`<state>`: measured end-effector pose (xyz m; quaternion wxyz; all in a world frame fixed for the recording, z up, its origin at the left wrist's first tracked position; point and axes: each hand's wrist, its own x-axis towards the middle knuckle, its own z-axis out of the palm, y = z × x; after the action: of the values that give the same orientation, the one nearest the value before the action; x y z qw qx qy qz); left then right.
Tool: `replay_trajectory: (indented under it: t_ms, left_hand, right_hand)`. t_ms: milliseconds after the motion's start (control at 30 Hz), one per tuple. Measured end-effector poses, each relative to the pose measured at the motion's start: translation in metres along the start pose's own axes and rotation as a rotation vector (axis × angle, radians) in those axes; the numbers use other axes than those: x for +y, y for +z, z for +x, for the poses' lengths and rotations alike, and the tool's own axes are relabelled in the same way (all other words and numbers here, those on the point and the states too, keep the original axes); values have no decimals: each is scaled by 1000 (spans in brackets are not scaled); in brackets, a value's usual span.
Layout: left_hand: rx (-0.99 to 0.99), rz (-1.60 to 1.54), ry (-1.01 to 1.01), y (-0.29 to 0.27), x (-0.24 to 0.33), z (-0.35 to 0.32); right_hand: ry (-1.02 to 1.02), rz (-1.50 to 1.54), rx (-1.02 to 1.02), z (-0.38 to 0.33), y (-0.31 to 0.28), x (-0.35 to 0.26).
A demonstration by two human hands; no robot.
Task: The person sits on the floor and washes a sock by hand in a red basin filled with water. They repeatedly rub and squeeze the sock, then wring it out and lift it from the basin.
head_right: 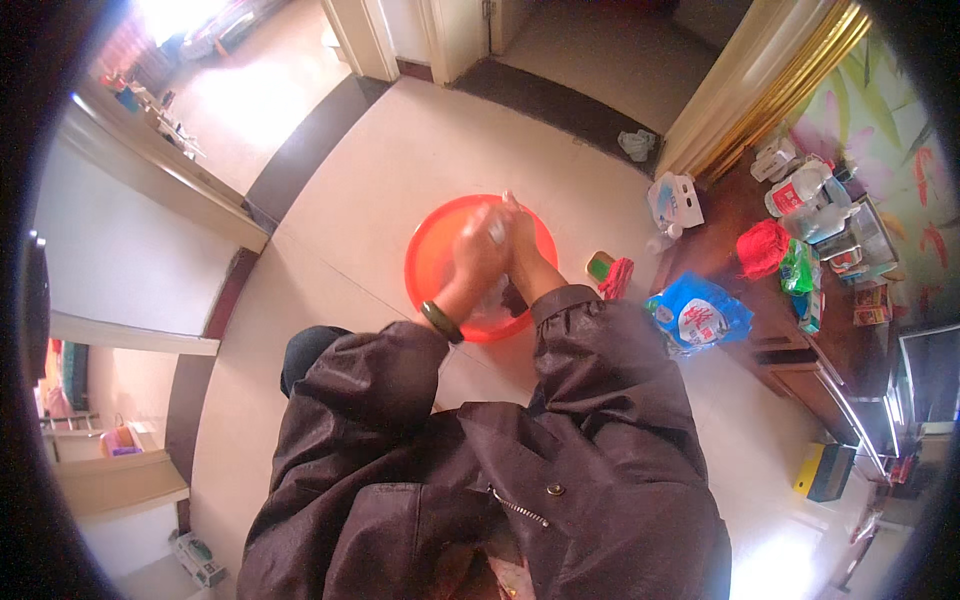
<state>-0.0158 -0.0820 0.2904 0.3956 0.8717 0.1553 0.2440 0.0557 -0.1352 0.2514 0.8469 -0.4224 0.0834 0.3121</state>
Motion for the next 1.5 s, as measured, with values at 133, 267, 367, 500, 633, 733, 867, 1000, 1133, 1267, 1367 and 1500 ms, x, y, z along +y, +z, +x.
replay_trajectory:
  t_ms: [133,267,367,500,633,733,867,1000,1133,1267,1367,1500]
  left_hand:
    - [238,-77,66,4,-5,5]
    - [73,-68,153,6,3,-1]
    - [122,-182,-8,6,-4,2]
    - [147,-129,-65,10,-21,7]
    - [139,-217,-45,12,-9,1]
    - [106,-260,-195,2,-6,3]
    - [197,-150,-219,4,5,-8]
    - [166,-319,14,20,-1,-17]
    - [43,-402,-347,28,-50,-9]
    - [-355,-838,-327,13,-97,-7]
    - [-658,-882,-398,2,-115,-14]
    - [-470,-1226,-587,1,-125,-17]
  right_hand:
    - [-146,-421,68,-6,14,-6]
    - [-261,-492,-143,-11,11,-18]
    - [-171,-605,80,-10,8,-3]
    - [-183,-748,108,-3,4,1]
    - [89,-206,-404,-7,3,-13]
    - [-2,-497,301,-15,9,-5]
    - [-186,-696,139,-17,1,6]
    - [11,-275,116,-9,-20,1]
    - [204,-319,-11,-19,-16,8]
    - [193,-255,-59,-25,-9,-27]
    - [148,-72,-88,-14,-16,-60]
    - [91,-318,-76,-4,-29,-72]
